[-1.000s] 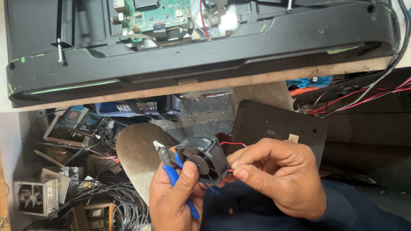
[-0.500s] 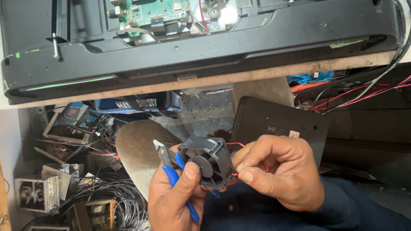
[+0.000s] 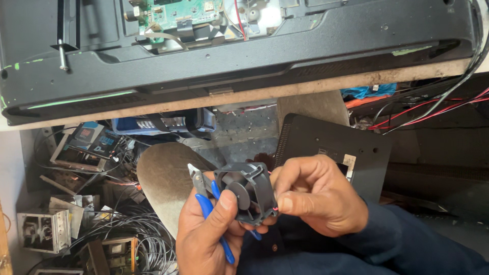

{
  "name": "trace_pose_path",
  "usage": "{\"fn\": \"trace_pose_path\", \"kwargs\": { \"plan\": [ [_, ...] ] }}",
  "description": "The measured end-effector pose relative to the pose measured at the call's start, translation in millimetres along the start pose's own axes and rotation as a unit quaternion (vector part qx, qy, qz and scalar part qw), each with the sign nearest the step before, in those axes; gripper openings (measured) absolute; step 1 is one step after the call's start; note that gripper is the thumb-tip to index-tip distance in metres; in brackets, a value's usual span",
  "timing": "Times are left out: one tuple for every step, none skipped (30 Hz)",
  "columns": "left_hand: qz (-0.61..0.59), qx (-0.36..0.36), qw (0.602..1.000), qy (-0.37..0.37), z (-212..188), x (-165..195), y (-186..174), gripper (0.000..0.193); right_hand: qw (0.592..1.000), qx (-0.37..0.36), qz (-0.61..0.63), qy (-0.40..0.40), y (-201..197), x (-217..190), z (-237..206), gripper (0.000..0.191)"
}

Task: The person uses pliers to remove plastic clips and tabs from a small black cooling fan. They repeatedly pry and pull at the fan's frame to separate components while holding the fan in one hand and the pliers in the other.

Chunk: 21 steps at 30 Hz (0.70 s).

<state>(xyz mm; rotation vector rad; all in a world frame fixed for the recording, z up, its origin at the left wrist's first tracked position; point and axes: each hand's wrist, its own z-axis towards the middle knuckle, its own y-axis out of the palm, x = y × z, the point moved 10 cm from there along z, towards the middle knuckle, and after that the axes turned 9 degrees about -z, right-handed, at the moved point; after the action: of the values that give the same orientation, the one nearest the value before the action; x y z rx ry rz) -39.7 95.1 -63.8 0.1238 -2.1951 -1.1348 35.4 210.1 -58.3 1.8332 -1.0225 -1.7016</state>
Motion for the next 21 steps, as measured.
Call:
{"fn": "trace_pose_path", "kwargs": {
  "plan": [
    [0.002,0.005,1.0,-0.002,0,0,-1,0.042,1.0,-0.002,0.006,0.002,1,0,2,0.012],
    [0.005,0.009,1.0,-0.003,1,-1,-1,0.042,1.0,-0.004,0.011,0.004,2,0,4,0.012],
    [0.007,0.014,1.0,-0.005,1,-1,-1,0.041,1.0,-0.006,0.017,0.006,2,0,6,0.013],
    [0.014,0.012,1.0,0.008,1,1,1,0.041,1.0,-0.005,0.001,0.013,1,0,6,0.011],
    [0.022,0.009,1.0,0.021,1,3,3,0.04,1.0,-0.005,-0.015,0.019,-1,-1,6,0.01],
    [0.029,0.006,0.999,0.035,0,5,5,0.04,0.999,-0.004,-0.031,0.026,-3,0,6,0.009],
    [0.024,0.026,0.998,0.044,-1,6,2,0.039,0.992,0.059,-0.104,-0.03,-15,-12,3,0.009],
    [0.02,0.045,0.997,0.055,-1,7,-1,0.038,0.973,0.119,-0.176,-0.087,-23,-23,-2,0.011],
    [0.014,0.064,0.996,0.067,-2,8,-4,0.037,0.942,0.178,-0.246,-0.144,-29,-36,-9,0.016],
    [0.033,0.067,0.994,0.082,-3,11,-4,0.038,0.893,0.225,-0.322,-0.219,-27,-50,-19,0.018],
    [0.052,0.07,0.991,0.098,-5,13,-4,0.039,0.83,0.27,-0.391,-0.291,-21,-63,-31,0.022],
    [0.07,0.071,0.989,0.114,-6,17,-3,0.039,0.752,0.312,-0.455,-0.361,-10,-73,-45,0.027],
    [0.17,0.091,0.971,0.141,-8,24,-3,0.04,0.752,0.312,-0.43,-0.389,-7,-74,-48,0.027],
    [0.268,0.114,0.942,0.165,-11,31,-1,0.041,0.753,0.312,-0.404,-0.414,-4,-76,-51,0.029],
    [0.364,0.135,0.902,0.186,-15,37,2,0.043,0.756,0.29,-0.412,-0.418,3,-78,-50,0.034],
    [0.378,0.09,0.894,0.223,-16,41,15,0.04,0.758,0.267,-0.419,-0.422,9,-81,-47,0.04],
    [0.389,0.044,0.883,0.258,-21,44,29,0.038,0.76,0.221,-0.46,-0.402,19,-84,-43,0.049],
    [0.4,-0.002,0.869,0.291,-26,46,42,0.035,0.805,0.163,-0.449,-0.353,22,-80,-33,0.057],
    [0.372,0.007,0.894,0.249,-22,40,38,0.035,0.842,0.11,-0.437,-0.297,24,-76,-25,0.064],
    [0.345,0.018,0.916,0.204,-20,34,34,0.034,0.906,0.044,-0.366,-0.209,23,-64,-17,0.069],
    [0.317,0.029,0.934,0.16,-18,28,30,0.034,0.95,-0.024,-0.287,-0.117,27,-48,-12,0.073]
  ]
}}
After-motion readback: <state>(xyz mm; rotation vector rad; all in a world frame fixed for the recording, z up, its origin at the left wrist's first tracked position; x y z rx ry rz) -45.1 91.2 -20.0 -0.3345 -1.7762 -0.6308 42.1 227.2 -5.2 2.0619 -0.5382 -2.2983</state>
